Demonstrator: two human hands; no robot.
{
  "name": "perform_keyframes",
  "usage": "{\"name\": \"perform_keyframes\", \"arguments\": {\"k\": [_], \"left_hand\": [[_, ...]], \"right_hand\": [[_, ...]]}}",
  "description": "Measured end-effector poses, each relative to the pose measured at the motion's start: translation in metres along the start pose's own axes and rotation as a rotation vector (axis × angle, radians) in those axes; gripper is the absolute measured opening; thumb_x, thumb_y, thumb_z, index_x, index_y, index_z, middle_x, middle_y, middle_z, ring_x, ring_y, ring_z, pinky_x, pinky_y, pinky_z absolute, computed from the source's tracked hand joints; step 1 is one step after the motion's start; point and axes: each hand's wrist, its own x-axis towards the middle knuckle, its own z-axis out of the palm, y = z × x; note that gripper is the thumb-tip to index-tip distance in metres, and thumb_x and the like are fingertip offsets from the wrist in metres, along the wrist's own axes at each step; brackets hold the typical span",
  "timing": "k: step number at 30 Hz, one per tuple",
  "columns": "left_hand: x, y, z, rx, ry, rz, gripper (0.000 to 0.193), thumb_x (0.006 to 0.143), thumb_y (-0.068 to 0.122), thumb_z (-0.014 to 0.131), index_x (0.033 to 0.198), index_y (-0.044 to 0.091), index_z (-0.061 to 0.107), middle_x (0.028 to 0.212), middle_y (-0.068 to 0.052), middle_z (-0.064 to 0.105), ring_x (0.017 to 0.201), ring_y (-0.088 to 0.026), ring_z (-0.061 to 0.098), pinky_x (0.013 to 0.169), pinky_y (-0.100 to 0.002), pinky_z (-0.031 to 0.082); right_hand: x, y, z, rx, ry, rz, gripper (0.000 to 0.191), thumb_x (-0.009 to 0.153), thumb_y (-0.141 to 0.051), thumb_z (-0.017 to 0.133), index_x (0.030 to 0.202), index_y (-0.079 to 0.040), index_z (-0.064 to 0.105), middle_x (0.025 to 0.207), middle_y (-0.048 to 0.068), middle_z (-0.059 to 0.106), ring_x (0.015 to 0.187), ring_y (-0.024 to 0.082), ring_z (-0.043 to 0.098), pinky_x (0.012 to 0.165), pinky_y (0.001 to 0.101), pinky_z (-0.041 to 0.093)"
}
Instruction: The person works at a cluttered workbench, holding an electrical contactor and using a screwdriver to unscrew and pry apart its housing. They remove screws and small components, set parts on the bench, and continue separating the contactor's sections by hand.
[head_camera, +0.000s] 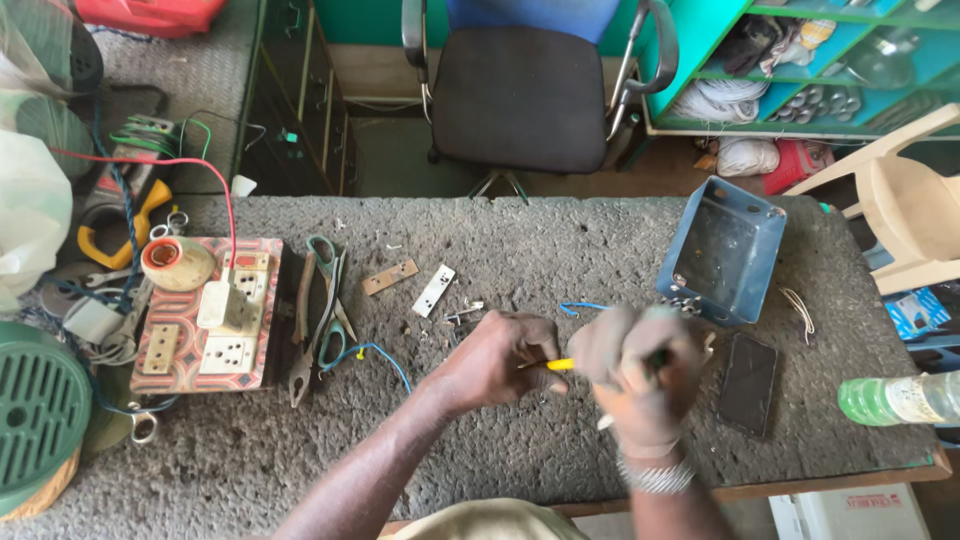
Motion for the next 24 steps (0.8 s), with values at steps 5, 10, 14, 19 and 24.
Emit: {"name": "perform_keyframes", "arguments": {"k": [5,10,14,19,24], "left_hand": [[0.002,-0.003,-0.006,0.149,-0.090,0.295,0.016,0.082,0.004,0.084,0.097,0.001,0.076,0.088,-0.011,0.074,0.078,-0.022,0.073,0.068,-0.036,0.060],[0.000,-0.003,0.001,0.075,-0.016,0.236,0.015,0.082,0.007,0.085,0.093,0.006,0.076,0.087,-0.004,0.075,0.076,-0.016,0.074,0.068,-0.032,0.062],[-0.001,-0.003,0.001,0.025,0.046,0.122,0.024,0.073,0.009,0.090,0.084,0.003,0.071,0.078,-0.007,0.071,0.071,-0.017,0.071,0.061,-0.033,0.056],[-0.002,-0.005,-0.004,-0.084,-0.009,0.087,0.024,0.075,0.014,0.089,0.090,0.004,0.074,0.083,-0.008,0.074,0.074,-0.019,0.074,0.064,-0.034,0.057],[-0.010,-0.011,-0.008,-0.010,-0.058,0.197,0.023,0.087,0.011,0.079,0.108,0.004,0.076,0.097,-0.012,0.077,0.087,-0.023,0.076,0.074,-0.037,0.060]], "right_hand": [[0.043,0.004,-0.046,0.406,-0.821,0.227,0.050,0.102,-0.039,0.063,0.065,-0.016,0.039,0.052,-0.003,0.047,0.052,0.015,0.050,0.055,0.0324,0.037],[0.018,-0.011,-0.023,0.086,-0.430,0.167,0.036,0.106,-0.031,0.064,0.079,-0.013,0.047,0.066,0.000,0.053,0.067,0.015,0.054,0.063,0.0309,0.047],[-0.012,-0.017,0.003,-0.436,0.019,0.117,0.026,0.093,-0.014,0.068,0.102,-0.005,0.045,0.092,0.008,0.052,0.081,0.016,0.053,0.072,0.0349,0.050],[-0.029,0.007,-0.001,-0.324,0.085,-0.028,0.015,0.109,-0.012,0.058,0.112,-0.004,0.046,0.091,0.008,0.052,0.077,0.012,0.050,0.067,0.0304,0.046],[-0.031,0.015,-0.014,-0.159,0.105,0.000,0.028,0.108,-0.030,0.063,0.096,-0.008,0.049,0.075,0.003,0.049,0.062,0.010,0.044,0.056,0.0282,0.041]]}}
